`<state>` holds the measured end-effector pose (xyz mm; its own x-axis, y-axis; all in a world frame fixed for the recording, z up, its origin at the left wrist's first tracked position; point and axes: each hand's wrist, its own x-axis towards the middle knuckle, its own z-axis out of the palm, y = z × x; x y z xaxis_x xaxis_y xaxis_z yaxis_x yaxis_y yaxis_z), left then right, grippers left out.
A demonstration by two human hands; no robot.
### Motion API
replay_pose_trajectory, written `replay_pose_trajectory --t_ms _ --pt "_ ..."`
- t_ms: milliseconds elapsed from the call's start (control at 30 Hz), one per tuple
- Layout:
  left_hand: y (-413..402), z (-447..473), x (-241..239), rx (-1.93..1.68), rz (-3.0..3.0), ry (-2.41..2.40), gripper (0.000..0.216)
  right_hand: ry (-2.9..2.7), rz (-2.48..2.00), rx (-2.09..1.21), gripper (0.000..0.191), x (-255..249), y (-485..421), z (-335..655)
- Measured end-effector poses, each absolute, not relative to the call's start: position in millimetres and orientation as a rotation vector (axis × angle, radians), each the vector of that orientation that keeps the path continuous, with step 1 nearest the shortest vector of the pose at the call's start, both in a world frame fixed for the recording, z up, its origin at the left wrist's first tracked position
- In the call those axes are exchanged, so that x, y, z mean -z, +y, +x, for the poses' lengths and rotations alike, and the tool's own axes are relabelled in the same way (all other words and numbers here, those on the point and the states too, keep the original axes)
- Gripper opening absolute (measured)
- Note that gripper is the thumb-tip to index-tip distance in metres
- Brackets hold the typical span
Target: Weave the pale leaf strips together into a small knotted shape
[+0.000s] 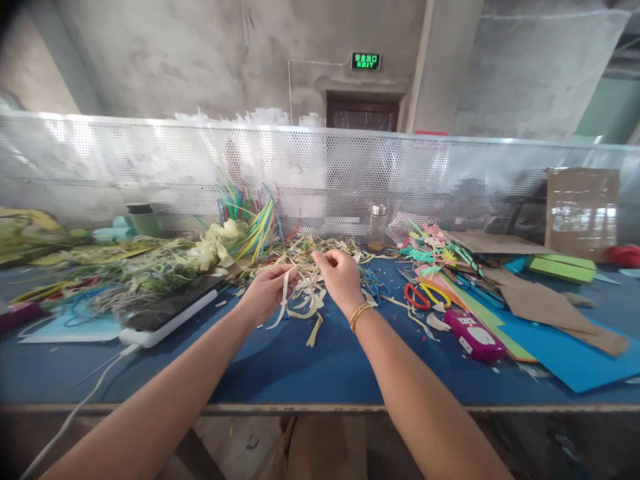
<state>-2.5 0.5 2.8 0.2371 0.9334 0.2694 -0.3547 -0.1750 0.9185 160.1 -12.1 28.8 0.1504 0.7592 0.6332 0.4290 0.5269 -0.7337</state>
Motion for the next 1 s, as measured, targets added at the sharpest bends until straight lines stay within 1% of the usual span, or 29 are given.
replay_pose_trajectory --t_ms 100,233,367,600,767,900,967,1000 --pt "4.1 -4.3 -2.5 -1.444 1.261 0.707 0.025 -1.648 -1.049 -0.117 0.036 -30.8 -27.5 146.3" --pt "5.1 -6.1 -3.1 -1.572 1.392 0.755 0.025 -1.792 -1.067 -0.033 0.027 -25.2 -36.6 128.8" --pt "5.5 -7.5 -3.8 -1.595 1.486 0.799 0.022 -1.804 -1.046 -0.083 0.021 -18.5 -33.0 123.7" --pt "6.9 -7.0 -1.9 -1.628 1.410 0.826 0.021 -1.850 -0.941 -0.297 0.021 -16.4 -29.9 124.2" --pt "5.3 -6.9 -2.9 -1.603 1.410 0.831 0.020 -1.887 -0.874 -0.382 0.021 -19.0 -30.3 125.8" --pt "5.4 -7.8 -3.8 -1.490 1.348 0.790 0.025 -1.889 -0.842 -0.452 0.026 -26.2 -25.5 139.3" --pt "4.6 -7.3 -4.0 -1.416 1.303 0.732 0.026 -1.733 -0.885 -0.434 0.027 -30.5 -21.1 149.9" --pt "3.9 -6.7 -4.1 -1.387 1.281 0.701 0.026 -1.674 -0.901 -0.395 0.025 -32.2 -18.8 154.9"
